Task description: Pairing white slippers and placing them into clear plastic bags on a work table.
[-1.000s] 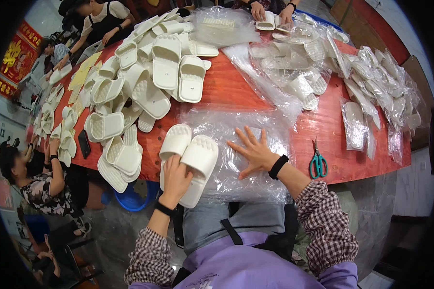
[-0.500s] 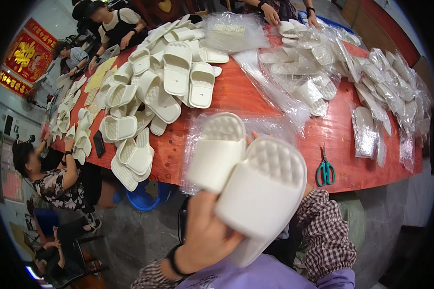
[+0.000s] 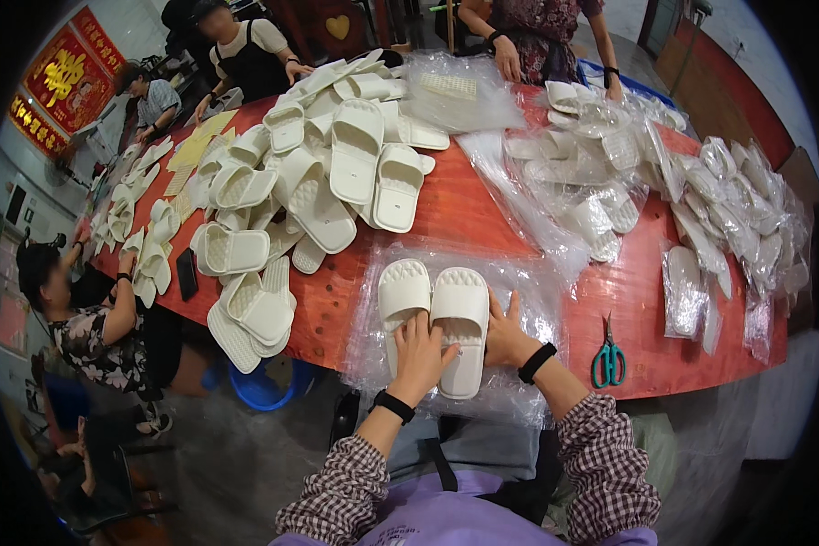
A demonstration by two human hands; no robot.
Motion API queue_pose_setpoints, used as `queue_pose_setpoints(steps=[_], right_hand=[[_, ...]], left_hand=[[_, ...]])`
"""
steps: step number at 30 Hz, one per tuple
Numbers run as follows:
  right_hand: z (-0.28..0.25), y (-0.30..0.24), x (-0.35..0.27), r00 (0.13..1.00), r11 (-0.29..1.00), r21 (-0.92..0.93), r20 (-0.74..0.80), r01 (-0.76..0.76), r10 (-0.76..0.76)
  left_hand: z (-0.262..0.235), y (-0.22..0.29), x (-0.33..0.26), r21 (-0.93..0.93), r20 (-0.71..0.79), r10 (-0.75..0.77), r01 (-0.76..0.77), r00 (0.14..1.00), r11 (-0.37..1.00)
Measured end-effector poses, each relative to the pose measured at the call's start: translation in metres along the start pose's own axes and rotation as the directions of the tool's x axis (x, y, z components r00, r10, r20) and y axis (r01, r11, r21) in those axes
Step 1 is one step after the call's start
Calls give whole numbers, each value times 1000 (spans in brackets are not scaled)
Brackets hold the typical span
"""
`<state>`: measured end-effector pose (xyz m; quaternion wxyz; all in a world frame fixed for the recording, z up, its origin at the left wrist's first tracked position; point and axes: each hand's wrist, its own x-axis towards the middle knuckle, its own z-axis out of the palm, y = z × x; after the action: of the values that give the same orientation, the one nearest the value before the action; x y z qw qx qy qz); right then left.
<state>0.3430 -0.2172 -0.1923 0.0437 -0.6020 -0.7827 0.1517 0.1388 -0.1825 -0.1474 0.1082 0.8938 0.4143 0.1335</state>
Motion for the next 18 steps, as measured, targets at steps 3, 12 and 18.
queue_pose_setpoints(steps=[3, 12, 18], right_hand=[[-13, 1, -6, 1000, 999, -52, 15, -8, 9], [-98, 18, -40, 857, 696, 701, -255, -155, 448], [-33, 201, -145, 713, -103, 937, -178, 332, 679]], left_hand=[[2, 0, 2, -40, -37, 33, -34, 999, 999], [1, -18, -3, -7, -30, -48, 48, 998, 999], [8, 19, 16, 14, 82, -37, 36, 996, 999]])
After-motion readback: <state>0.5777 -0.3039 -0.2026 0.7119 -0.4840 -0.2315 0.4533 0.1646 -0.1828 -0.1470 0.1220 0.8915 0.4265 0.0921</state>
